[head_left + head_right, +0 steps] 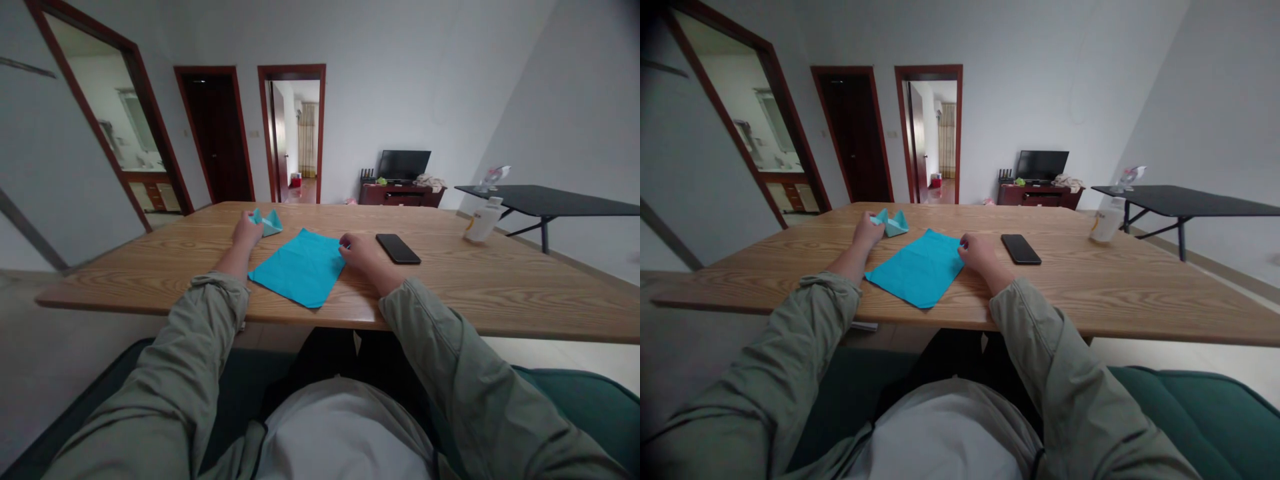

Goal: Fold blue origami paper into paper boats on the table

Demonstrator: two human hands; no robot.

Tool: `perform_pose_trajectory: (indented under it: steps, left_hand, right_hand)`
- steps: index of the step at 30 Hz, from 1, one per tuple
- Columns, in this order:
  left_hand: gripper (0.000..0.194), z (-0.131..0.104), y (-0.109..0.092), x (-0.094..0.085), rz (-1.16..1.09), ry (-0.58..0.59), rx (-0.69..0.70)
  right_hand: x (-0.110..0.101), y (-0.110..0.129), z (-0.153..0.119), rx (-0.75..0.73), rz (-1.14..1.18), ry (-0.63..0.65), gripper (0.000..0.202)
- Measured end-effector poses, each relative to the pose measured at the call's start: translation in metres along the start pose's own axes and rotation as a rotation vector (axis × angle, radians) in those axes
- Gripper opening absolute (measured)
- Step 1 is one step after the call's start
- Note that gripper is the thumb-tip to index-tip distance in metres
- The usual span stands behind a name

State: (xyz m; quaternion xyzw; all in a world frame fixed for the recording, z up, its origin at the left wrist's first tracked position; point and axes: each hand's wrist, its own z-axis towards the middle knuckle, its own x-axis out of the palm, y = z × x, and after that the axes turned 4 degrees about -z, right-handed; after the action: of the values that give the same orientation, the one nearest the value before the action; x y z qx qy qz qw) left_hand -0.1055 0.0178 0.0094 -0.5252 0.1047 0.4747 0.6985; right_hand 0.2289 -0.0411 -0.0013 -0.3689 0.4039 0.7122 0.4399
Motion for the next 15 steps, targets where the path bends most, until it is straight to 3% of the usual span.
perform_pose_trajectory:
  steps: [3, 6, 9, 13, 15]
  left_hand:
    - [0.038, 0.004, 0.005, 0.001, -0.009, -0.07, -0.06]
    - [0.032, 0.008, 0.012, 0.005, 0.017, -0.019, -0.063]
    - [0.026, 0.008, 0.015, 0.012, 0.054, 0.104, -0.036]
    - [0.025, 0.0, 0.01, 0.02, 0.022, 0.382, 0.037]
    - [0.028, -0.002, 0.007, 0.021, 0.006, 0.447, 0.059]
  right_hand:
    - [0.004, -0.003, 0.003, 0.006, 0.016, 0.05, 0.026]
    - [0.008, -0.005, 0.004, 0.018, 0.025, 0.108, 0.024]
    - [0.01, -0.006, 0.004, 0.0, 0.03, 0.163, 0.023]
    - [0.01, -0.006, 0.004, -0.029, 0.037, 0.18, 0.023]
    - [0.009, -0.006, 0.005, -0.03, 0.036, 0.19, 0.022]
